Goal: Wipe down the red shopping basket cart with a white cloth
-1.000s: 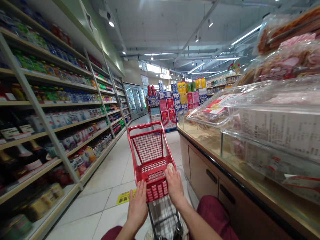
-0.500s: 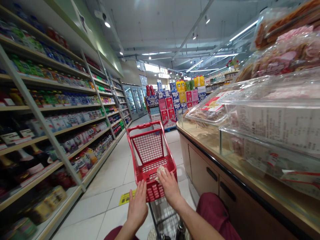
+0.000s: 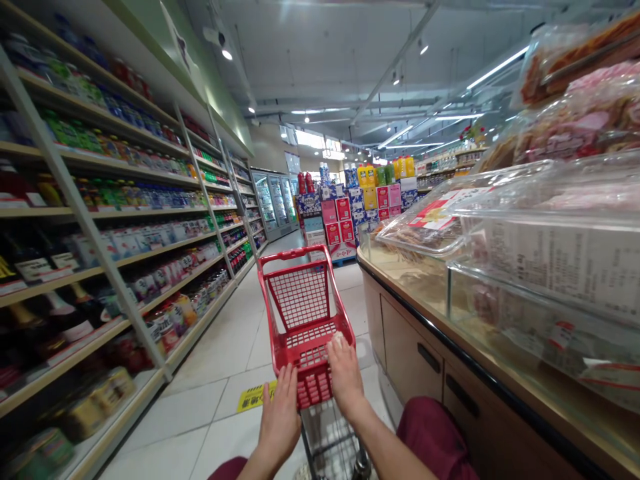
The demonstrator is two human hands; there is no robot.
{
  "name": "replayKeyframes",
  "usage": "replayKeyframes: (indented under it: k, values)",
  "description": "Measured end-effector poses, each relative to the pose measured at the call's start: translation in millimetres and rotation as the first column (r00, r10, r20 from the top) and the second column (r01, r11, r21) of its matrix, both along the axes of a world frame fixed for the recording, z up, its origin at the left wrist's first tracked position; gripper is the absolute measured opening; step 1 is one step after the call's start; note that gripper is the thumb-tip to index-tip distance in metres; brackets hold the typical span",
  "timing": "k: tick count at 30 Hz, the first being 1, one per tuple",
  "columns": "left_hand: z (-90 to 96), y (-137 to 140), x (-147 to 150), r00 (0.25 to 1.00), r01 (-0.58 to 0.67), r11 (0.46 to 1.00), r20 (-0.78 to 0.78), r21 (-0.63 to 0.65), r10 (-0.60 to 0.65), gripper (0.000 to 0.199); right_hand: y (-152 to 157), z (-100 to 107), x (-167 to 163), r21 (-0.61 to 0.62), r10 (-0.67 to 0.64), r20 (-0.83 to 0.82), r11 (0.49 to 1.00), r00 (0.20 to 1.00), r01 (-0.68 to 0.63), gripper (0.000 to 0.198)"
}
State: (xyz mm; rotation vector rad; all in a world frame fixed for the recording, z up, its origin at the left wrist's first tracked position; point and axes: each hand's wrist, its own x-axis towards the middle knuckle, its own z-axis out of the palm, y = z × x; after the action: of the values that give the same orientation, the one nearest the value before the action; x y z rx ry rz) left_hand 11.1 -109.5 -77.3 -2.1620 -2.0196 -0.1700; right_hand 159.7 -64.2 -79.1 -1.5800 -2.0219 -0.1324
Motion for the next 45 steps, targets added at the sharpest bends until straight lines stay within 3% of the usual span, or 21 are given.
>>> replayKeyframes:
  k: [4, 10, 15, 20, 22, 25, 30, 33, 36, 39, 42, 45]
  values:
    - [5.9, -2.2, 1.5, 0.999, -0.006, 0.999, -0.036, -0.033, 0.005, 0.072, -7.1, -4.4, -16.4, 0.072, 0.24, 0.087, 0.966, 0.967, -0.246, 0.05]
    - [8.2, -3.0, -5.9, 0.997, 0.005, 1.0, -0.071, -0.026, -0.007, 0.073, -6.2, -1.9, -5.6, 0.044, 0.053, 0.054, 0.997, 0.997, -0.055, 0.05]
    - [9.5, -5.2, -11.4, 0.995, 0.014, 1.0, -0.098, -0.024, -0.016, 0.073, -5.2, -2.9, -7.7, 0.061, 0.242, 0.103, 0.967, 0.965, -0.249, 0.053]
    - [9.5, -5.4, -10.1, 0.997, -0.016, 1.0, -0.079, -0.026, 0.013, 0.073, -2.2, 4.7, 4.6, -0.037, -0.035, -0.004, 0.999, 0.999, 0.034, 0.049]
    - [10.2, -5.5, -11.5, 0.997, -0.023, 1.0, -0.069, -0.017, 0.022, 0.073, -4.9, 3.3, -8.7, -0.012, 0.059, -0.004, 0.998, 0.998, -0.059, 0.047]
    - [16.2, -7.5, -22.2, 0.993, -0.082, 0.997, -0.089, 0.008, 0.082, 0.074, -8.6, 0.4, -36.6, 0.047, 0.285, 0.025, 0.957, 0.958, -0.286, 0.049]
    - [29.6, -12.0, -43.9, 0.971, -0.196, 0.98, -0.13, 0.039, 0.199, 0.071, -8.4, -1.5, -69.5, 0.008, 0.17, -0.072, 0.985, 0.983, -0.17, 0.048]
    - [29.2, -11.1, -43.6, 0.975, -0.179, 0.983, -0.126, 0.029, 0.181, 0.071, -9.5, -5.7, -80.4, 0.078, 0.31, -0.019, 0.948, 0.951, -0.308, 0.041]
    - [24.7, -8.6, -36.0, 0.982, -0.15, 0.988, -0.11, 0.034, 0.153, 0.071, -6.0, -6.3, -57.7, 0.102, 0.37, 0.062, 0.921, 0.927, -0.375, 0.039]
    - [20.5, -6.2, -26.4, 0.988, -0.124, 0.991, -0.087, 0.057, 0.128, 0.071, 1.9, -0.9, -12.9, 0.065, 0.175, 0.059, 0.982, 0.983, -0.178, 0.039]
    - [17.3, -3.3, -15.9, 0.996, -0.056, 0.996, -0.068, 0.073, 0.061, 0.07, 5.1, 1.0, 4.4, 0.058, -0.001, 0.022, 0.998, 1.0, 0.0, 0.04]
    - [14.7, -0.6, -7.1, 0.996, 0.039, 0.998, -0.08, 0.042, -0.036, 0.067, 2.4, -3.1, -5.8, 0.107, 0.163, 0.061, 0.98, 0.985, -0.169, 0.04]
